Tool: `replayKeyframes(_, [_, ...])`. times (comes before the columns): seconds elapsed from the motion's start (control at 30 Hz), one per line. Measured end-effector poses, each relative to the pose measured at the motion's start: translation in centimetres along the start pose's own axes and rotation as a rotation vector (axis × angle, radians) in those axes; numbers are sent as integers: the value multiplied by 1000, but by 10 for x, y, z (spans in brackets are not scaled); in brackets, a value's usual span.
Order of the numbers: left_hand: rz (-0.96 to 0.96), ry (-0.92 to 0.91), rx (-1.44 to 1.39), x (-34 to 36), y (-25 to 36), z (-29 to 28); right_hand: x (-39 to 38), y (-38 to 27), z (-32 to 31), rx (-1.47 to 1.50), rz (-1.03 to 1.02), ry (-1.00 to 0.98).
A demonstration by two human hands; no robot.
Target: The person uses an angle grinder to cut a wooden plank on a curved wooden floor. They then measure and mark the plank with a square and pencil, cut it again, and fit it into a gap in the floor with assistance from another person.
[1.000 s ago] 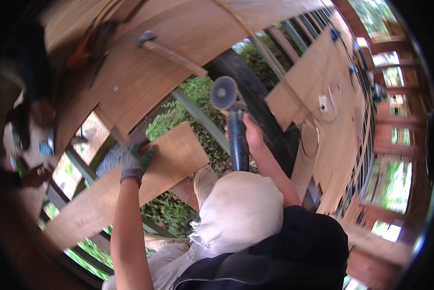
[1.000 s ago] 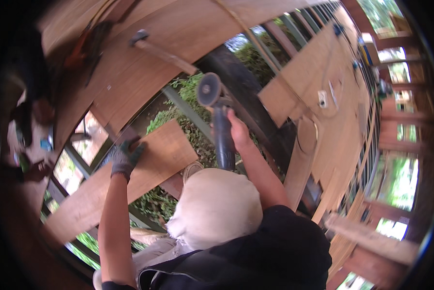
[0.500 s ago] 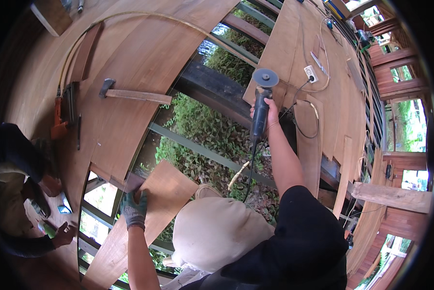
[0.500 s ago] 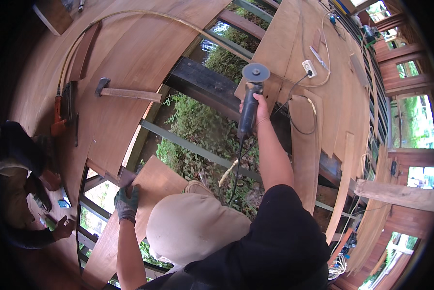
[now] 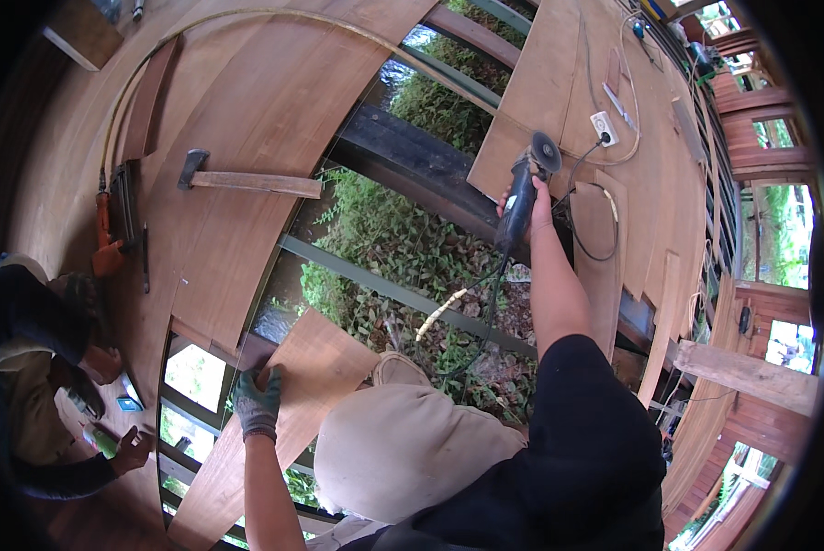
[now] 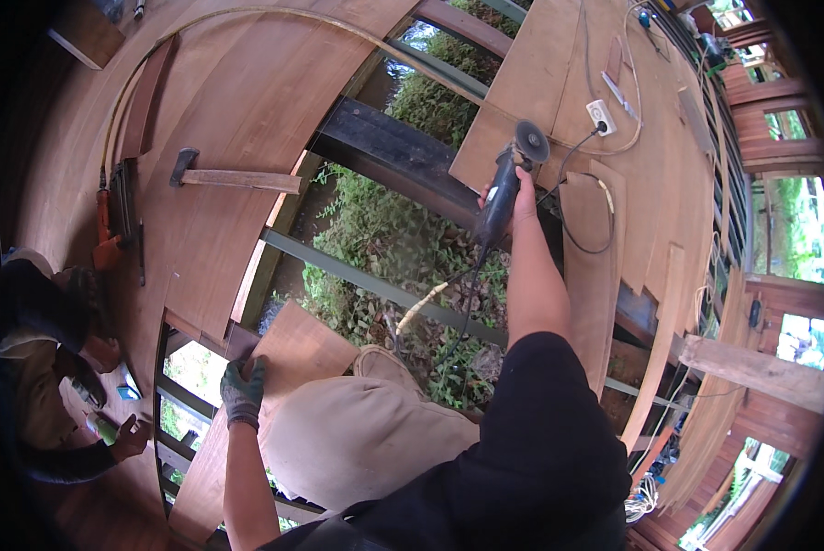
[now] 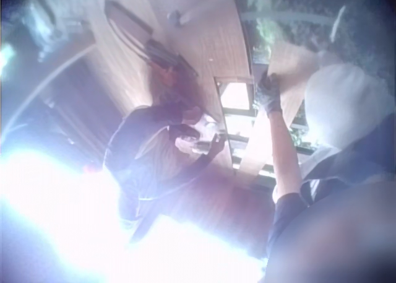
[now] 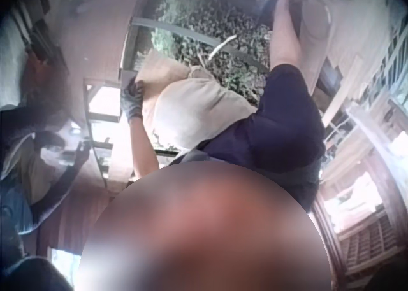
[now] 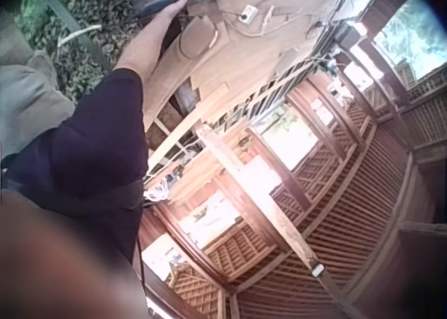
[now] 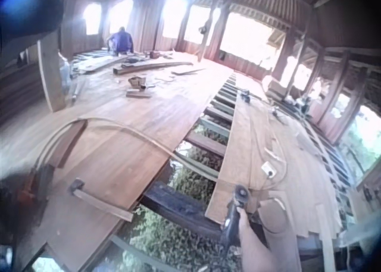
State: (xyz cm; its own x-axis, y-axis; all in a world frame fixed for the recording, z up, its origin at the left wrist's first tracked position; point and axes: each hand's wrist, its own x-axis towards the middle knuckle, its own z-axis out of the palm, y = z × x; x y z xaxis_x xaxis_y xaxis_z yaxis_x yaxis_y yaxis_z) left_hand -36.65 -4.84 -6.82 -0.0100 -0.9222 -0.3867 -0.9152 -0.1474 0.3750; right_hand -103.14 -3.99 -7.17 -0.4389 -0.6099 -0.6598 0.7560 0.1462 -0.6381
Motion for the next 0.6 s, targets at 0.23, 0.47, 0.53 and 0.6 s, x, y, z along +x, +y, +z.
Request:
replayKeyframes(0.23, [-57, 61, -42, 0, -4, 5, -18, 1, 6, -742, -206, 356])
replayKeyframes(0.47, [-45, 44, -33, -1, -11, 7, -1, -6, 6, -895, -241, 653])
replayKeyframes(0.53, [-24, 44, -47, -1, -13, 8, 4, -7, 6, -900, -275, 715])
replayKeyframes(0.6, [11, 58, -43, -1, -16, 8, 5, -6, 2, -1023, -319, 754])
